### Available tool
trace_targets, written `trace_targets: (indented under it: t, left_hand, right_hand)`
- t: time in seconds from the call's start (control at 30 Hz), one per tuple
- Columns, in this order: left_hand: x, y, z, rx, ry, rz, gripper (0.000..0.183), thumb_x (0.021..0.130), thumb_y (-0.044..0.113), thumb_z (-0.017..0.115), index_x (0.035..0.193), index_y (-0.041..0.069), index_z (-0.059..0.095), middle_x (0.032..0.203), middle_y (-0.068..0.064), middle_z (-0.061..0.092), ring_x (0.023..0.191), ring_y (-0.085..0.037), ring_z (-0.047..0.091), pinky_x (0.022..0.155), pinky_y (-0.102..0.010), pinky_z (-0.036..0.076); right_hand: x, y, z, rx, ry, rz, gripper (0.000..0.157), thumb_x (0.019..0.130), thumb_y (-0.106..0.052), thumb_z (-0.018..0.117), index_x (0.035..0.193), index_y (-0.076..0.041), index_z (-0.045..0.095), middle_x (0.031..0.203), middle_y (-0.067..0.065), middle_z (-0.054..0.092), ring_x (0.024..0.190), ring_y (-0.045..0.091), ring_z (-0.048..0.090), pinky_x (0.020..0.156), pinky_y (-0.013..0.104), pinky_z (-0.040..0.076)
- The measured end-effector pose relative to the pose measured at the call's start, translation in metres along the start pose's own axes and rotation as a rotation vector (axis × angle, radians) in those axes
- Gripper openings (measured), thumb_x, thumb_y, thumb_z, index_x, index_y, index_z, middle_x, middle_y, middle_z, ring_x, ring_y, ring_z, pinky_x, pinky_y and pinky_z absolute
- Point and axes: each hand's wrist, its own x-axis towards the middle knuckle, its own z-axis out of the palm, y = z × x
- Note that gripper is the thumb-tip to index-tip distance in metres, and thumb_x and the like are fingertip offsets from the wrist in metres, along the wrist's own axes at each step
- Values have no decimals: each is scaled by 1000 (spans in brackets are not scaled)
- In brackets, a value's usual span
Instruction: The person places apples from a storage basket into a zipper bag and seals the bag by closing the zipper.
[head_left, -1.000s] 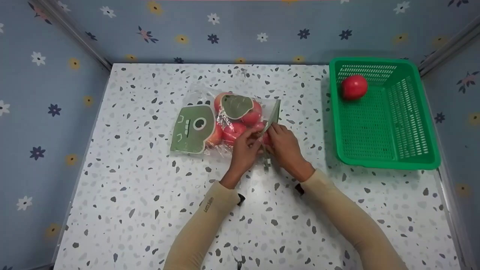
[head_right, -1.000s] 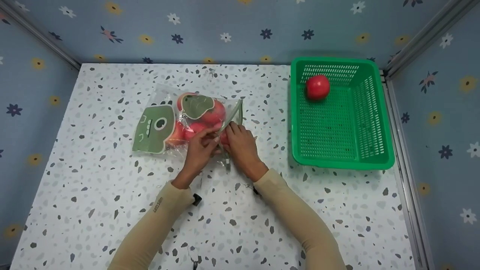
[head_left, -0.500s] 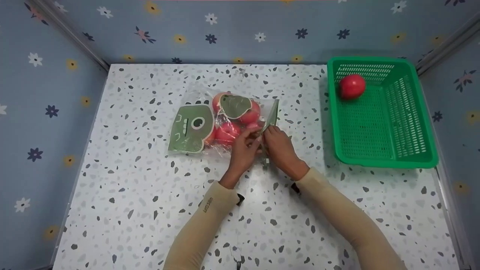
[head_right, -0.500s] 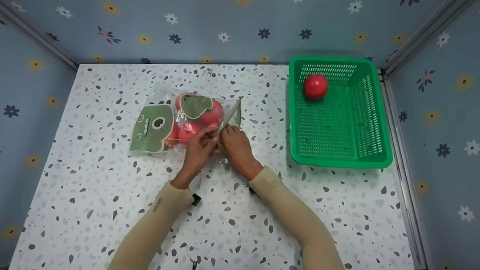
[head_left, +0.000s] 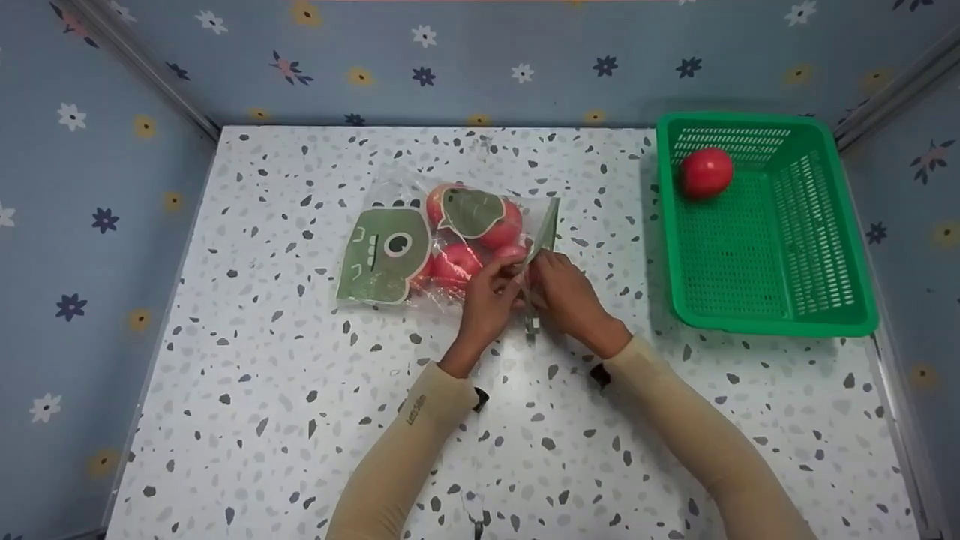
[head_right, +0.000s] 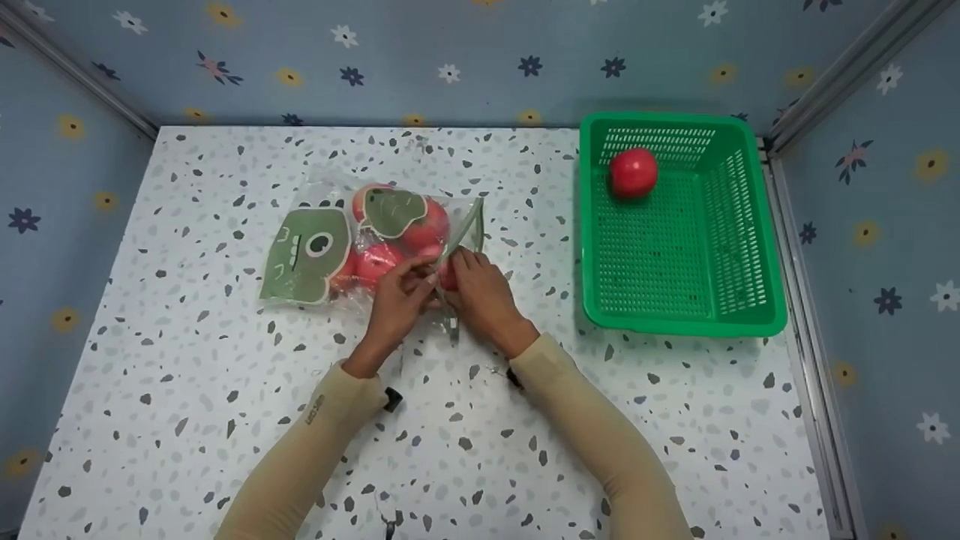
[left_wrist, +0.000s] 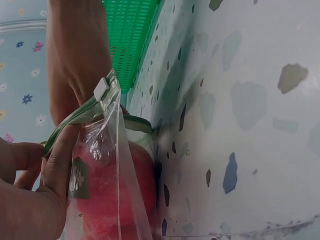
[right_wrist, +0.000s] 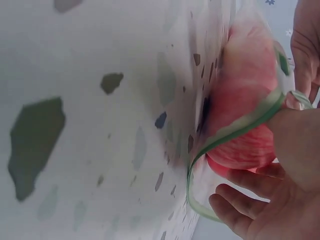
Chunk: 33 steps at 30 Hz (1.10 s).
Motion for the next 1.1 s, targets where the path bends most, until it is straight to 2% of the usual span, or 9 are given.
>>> trace_targets:
  t: [0.13,0.33,0.47,0.73,1.1]
  left_hand:
    - [0,0,0,-1,-3,-13,30,103,-2,64,134,-2,66,117,-20,66,93,-27,72,72,-31,66]
    - [1,1,1,-16,-5,-7,28,103,-1,64,131,-4,66,114,-21,67,93,-30,71,72,-31,66]
    - [1,0,1,-27,-1,-15,28,103,-1,65,131,-4,66,113,-20,66,95,-35,72,70,-30,66]
    - [1,0,0,-32,-1,-19,27,104,-1,64,131,-4,66,113,-20,66,93,-25,71,70,-29,66]
    - [0,0,-1,-32,-14,-13,28,104,-3,61,132,-6,65,114,-21,65,97,-31,72,74,-33,67]
  right_hand:
    - [-3,3,-5,30,-8,33,61,101,-23,74,150,2,46,121,21,65,119,39,60,98,52,56]
    - [-13,8,-18,27,3,71,74,99,-28,77,157,2,42,146,24,59,132,42,57,110,55,52]
    - [-22,10,-31,30,26,76,72,100,-28,76,157,1,43,151,23,56,137,42,55,114,57,48]
    - [-39,10,-63,45,30,123,69,101,-25,76,157,0,44,153,22,54,135,41,55,116,58,46]
    - [-61,21,-108,48,93,164,66,101,-20,75,155,3,45,153,25,52,141,43,49,119,59,41]
